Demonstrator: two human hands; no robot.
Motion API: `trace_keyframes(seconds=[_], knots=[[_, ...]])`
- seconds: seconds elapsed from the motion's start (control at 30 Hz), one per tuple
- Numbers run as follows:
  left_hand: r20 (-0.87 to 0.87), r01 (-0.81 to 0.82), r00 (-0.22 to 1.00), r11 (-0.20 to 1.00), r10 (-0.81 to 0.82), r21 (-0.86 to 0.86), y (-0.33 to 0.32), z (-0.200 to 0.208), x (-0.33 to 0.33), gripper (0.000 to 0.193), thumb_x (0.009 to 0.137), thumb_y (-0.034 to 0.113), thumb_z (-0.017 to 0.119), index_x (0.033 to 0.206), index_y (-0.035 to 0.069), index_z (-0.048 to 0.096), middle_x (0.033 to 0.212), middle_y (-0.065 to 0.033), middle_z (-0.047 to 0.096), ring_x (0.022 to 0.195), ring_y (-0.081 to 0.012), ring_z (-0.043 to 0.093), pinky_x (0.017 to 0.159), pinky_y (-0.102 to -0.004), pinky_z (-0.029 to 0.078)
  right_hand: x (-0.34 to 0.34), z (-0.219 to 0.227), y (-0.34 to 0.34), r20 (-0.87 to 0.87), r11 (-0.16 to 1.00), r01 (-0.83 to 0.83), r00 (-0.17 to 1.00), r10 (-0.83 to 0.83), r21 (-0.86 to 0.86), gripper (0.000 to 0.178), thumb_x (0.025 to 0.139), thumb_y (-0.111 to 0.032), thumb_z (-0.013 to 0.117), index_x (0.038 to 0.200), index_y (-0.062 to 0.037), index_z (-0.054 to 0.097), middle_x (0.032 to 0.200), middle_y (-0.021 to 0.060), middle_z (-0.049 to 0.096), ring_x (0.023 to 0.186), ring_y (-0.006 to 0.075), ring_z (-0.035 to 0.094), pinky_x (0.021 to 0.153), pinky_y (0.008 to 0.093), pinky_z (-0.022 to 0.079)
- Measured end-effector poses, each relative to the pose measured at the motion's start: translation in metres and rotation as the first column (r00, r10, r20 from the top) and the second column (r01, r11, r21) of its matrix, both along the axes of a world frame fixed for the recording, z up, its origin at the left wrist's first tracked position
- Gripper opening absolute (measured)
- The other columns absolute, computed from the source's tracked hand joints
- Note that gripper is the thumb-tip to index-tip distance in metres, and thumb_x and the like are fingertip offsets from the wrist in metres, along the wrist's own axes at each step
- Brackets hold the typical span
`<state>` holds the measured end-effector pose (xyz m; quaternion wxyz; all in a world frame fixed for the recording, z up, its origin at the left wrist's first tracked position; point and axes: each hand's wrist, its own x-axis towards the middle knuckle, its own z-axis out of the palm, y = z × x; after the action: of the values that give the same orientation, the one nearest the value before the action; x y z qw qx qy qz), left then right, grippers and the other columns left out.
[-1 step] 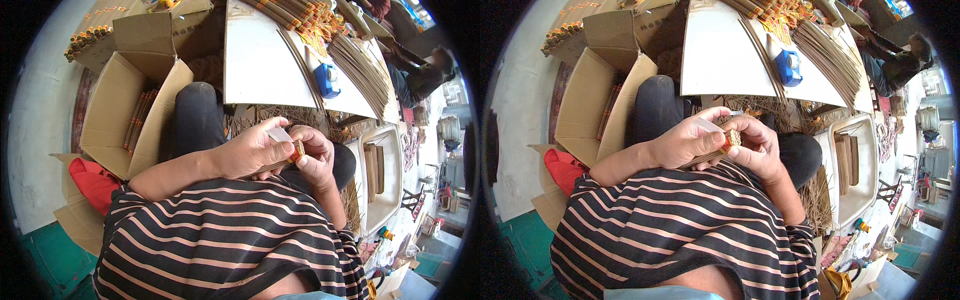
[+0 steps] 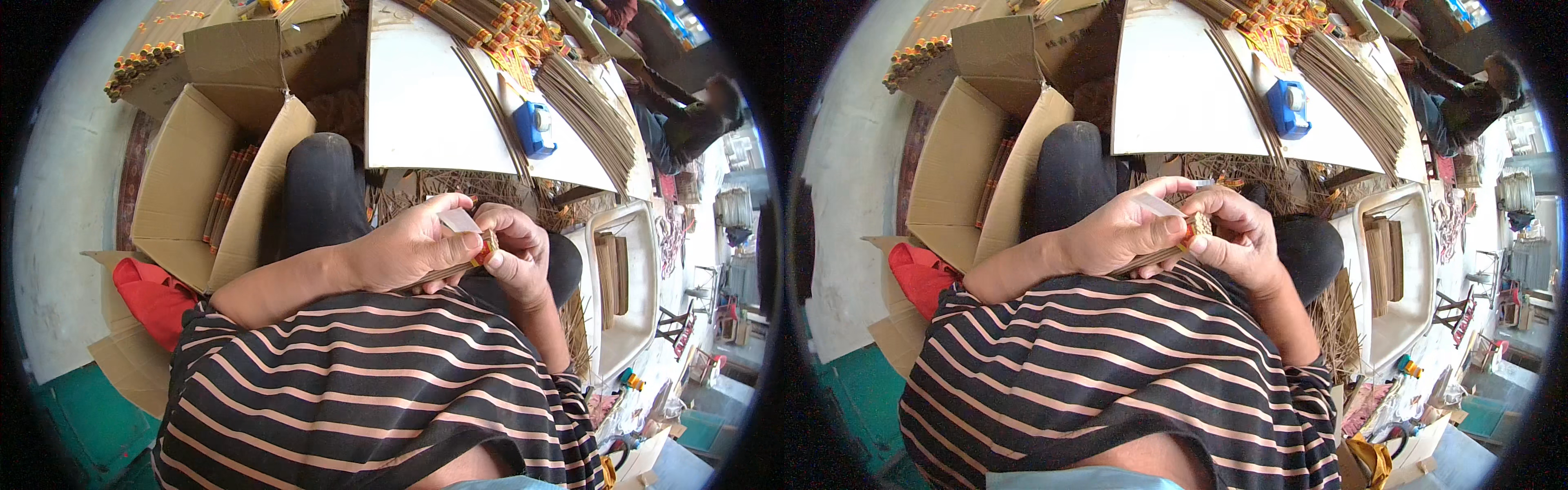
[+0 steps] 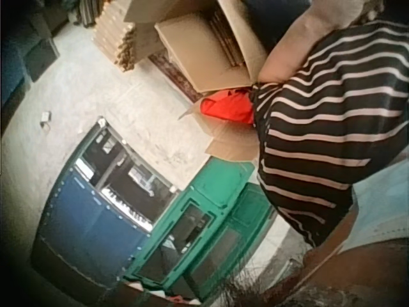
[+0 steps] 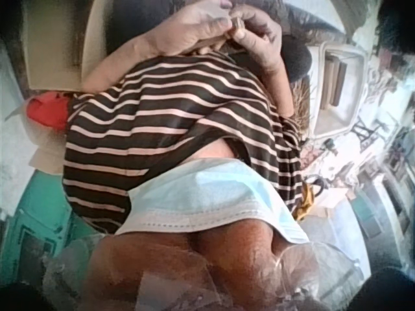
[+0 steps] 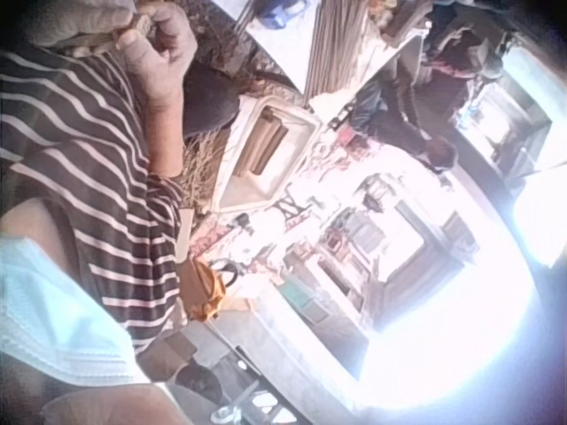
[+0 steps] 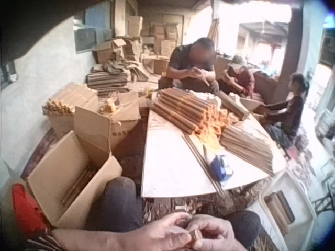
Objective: The person gathers thin wooden sticks into bundles, aligns them, and secures them with small paper bands. The person places the finished bundles into a cardboard box.
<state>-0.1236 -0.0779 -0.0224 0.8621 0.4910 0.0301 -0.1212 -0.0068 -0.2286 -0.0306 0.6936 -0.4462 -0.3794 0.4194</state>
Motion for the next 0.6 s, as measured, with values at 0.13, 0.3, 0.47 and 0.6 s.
trace_keyframes(seconds=[0.13, 0.3, 0.47, 0.6], knots=[[0.035, 0.057, 0.998, 0.995, -0.060, 0.078, -0.004, 0.001, 0.001, 0.040, 0.092, 0.037, 0.047, 0.105, 0.000, 0.047, 0.069, -0.0033, 0.053, 0.050, -0.0063, 0.046, 0.044, -0.0172, 0.039, 0.012, 0.011, -0.007, 0.265, 0.996, -0.045, 0.962, 0.064, -0.075, 0.019, 0.078, -0.014, 0.068, 0.088, 0.0001, 0.060, 0.080, 0.0033, 0.055, 0.071, 0.0113, 0.051, 0.063, 0.0248, 0.040], [0.023, 0.105, 0.994, 0.981, -0.110, 0.164, -0.007, 0.007, 0.002, 0.039, 0.093, 0.036, 0.045, 0.077, 0.003, 0.059, 0.064, 0.0002, 0.053, 0.049, -0.0048, 0.045, 0.043, -0.0176, 0.037, 0.025, 0.019, -0.010, 0.582, 0.996, -0.016, 0.810, 0.067, -0.093, 0.022, 0.075, -0.020, 0.069, 0.085, -0.0014, 0.061, 0.072, 0.0073, 0.057, 0.064, 0.0185, 0.053, 0.059, 0.0289, 0.042], [0.043, 0.072, 0.996, 0.978, -0.082, 0.197, -0.009, 0.005, 0.004, 0.041, 0.094, 0.035, 0.045, 0.073, 0.003, 0.060, 0.061, 0.0012, 0.052, 0.049, -0.0046, 0.045, 0.043, -0.0179, 0.036, 0.030, 0.036, -0.009, 0.632, 0.978, -0.023, 0.760, 0.152, -0.207, 0.020, 0.077, -0.018, 0.069, 0.086, -0.0016, 0.061, 0.077, 0.0055, 0.056, 0.070, 0.0172, 0.054, 0.063, 0.0266, 0.043], [-0.030, 0.094, 0.996, 0.981, -0.090, 0.171, -0.009, 0.000, 0.004, 0.038, 0.094, 0.032, 0.046, 0.076, 0.001, 0.060, 0.062, 0.0001, 0.053, 0.049, -0.0049, 0.045, 0.043, -0.0179, 0.036, 0.028, 0.039, -0.009, 0.308, 0.931, -0.091, 0.928, 0.208, -0.354, 0.016, 0.079, -0.011, 0.068, 0.090, 0.0000, 0.061, 0.083, 0.0044, 0.055, 0.077, 0.0138, 0.055, 0.067, 0.0246, 0.045]])
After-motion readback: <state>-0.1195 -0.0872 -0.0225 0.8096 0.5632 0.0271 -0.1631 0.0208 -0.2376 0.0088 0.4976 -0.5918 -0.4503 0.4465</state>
